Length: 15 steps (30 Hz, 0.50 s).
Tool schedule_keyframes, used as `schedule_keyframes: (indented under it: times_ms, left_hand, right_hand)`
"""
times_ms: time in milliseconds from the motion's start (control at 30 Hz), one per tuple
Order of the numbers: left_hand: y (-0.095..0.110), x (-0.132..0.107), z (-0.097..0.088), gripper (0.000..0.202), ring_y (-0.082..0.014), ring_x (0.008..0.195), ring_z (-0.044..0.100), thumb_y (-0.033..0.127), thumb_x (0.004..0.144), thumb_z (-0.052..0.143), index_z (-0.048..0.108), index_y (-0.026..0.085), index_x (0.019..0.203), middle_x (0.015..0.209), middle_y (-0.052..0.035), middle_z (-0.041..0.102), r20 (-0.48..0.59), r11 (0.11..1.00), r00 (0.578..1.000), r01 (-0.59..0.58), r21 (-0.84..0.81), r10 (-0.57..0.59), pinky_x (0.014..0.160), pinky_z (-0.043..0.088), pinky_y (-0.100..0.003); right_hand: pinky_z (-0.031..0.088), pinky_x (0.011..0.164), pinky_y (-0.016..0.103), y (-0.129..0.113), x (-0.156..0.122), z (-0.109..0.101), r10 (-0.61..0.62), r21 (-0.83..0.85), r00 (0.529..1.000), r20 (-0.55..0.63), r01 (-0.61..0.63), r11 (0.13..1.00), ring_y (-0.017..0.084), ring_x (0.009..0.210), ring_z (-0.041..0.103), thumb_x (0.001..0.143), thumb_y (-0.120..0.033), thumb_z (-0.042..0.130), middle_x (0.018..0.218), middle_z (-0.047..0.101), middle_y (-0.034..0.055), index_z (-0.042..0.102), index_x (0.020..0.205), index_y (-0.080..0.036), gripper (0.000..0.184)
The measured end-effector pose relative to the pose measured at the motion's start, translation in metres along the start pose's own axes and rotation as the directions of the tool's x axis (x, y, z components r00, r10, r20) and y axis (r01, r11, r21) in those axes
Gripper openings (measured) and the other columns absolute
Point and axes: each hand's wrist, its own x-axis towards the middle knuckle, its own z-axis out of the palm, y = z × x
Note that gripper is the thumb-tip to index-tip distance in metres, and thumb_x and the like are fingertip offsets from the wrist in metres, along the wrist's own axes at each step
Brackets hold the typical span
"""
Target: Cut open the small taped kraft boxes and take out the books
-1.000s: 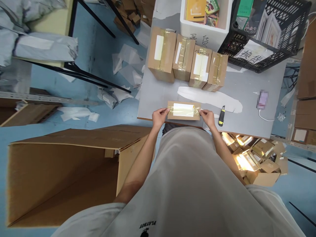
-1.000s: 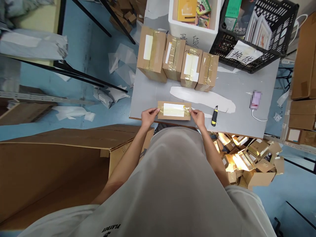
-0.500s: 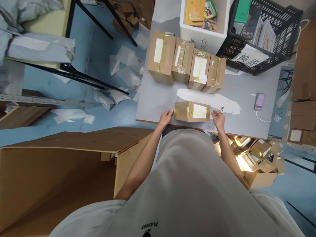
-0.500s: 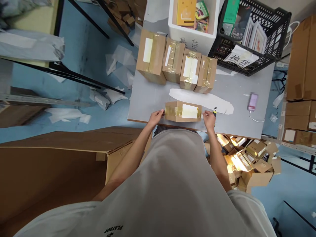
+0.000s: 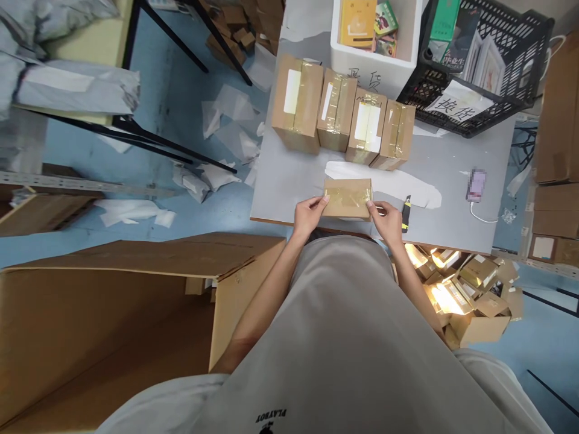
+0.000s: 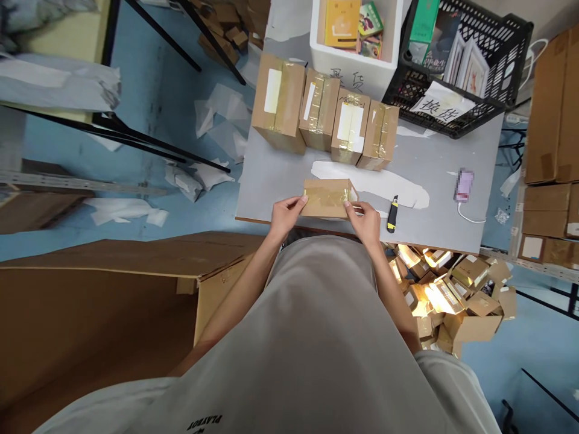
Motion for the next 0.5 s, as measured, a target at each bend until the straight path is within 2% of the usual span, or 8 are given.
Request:
schedule_keyframes:
  times_ms: [133,233,333,400,500]
  left_hand:
    - [0.002,-0.007,-0.023,0.041,-0.0347,0.108,0.085,0.053,0.095,0.09,0.093,0.018,0.117,0.118,-0.0112,0.091,-0.076,0.986,0.996,-0.025,0.162,0.038,0.104,0.065,-0.044]
    - [-0.001,-0.002,-0.028,0.037,-0.0332,0.106,0.085,0.05,0.096,0.089,0.093,0.019,0.116,0.118,-0.0118,0.09,-0.107,0.978,0.993,-0.027,0.209,0.05,0.104,0.064,-0.043]
    - [-0.004,0.009,-0.028,0.039,-0.0302,0.102,0.084,0.051,0.092,0.092,0.09,0.016,0.112,0.115,-0.0122,0.09,-0.084,0.99,0.996,-0.003,0.141,0.015,0.098,0.066,-0.039]
    - [-0.008,0.017,-0.028,0.047,-0.0284,0.103,0.083,0.057,0.091,0.094,0.088,0.016,0.111,0.116,-0.0126,0.089,-0.036,0.998,0.999,0.013,0.063,-0.01,0.097,0.067,-0.037]
    - [-0.018,0.025,-0.026,0.057,-0.028,0.112,0.083,0.072,0.098,0.082,0.085,0.016,0.111,0.12,-0.0149,0.088,0.037,0.991,0.996,0.081,-0.103,-0.078,0.103,0.067,-0.039]
  right_hand:
    - [0.07,0.097,0.045,0.011,0.006,0.022,0.037,0.089,0.988,0.151,-0.051,0.995,0.036,0.107,0.088,0.099,-0.084,0.069,0.113,0.092,0.013,0.089,0.106,-0.023,0.065]
    - [0.071,0.094,0.047,0.018,0.011,0.04,0.068,0.12,0.983,0.172,-0.089,0.989,0.036,0.102,0.088,0.092,-0.091,0.071,0.113,0.091,0.0138,0.089,0.104,-0.022,0.072]
    - [0.073,0.091,0.047,0.022,0.019,0.047,0.083,0.147,0.983,0.163,-0.107,0.983,0.036,0.102,0.088,0.09,-0.094,0.07,0.115,0.091,0.0143,0.088,0.105,-0.022,0.076]
    - [0.073,0.09,0.046,0.025,0.024,0.046,0.082,0.163,0.981,0.174,-0.111,0.98,0.035,0.104,0.087,0.089,-0.095,0.07,0.114,0.091,0.0139,0.088,0.103,-0.021,0.077]
    - [0.073,0.089,0.045,0.032,0.029,0.037,0.098,0.195,0.98,0.175,-0.132,0.972,0.036,0.104,0.087,0.085,-0.096,0.071,0.111,0.091,0.0147,0.087,0.101,-0.019,0.08]
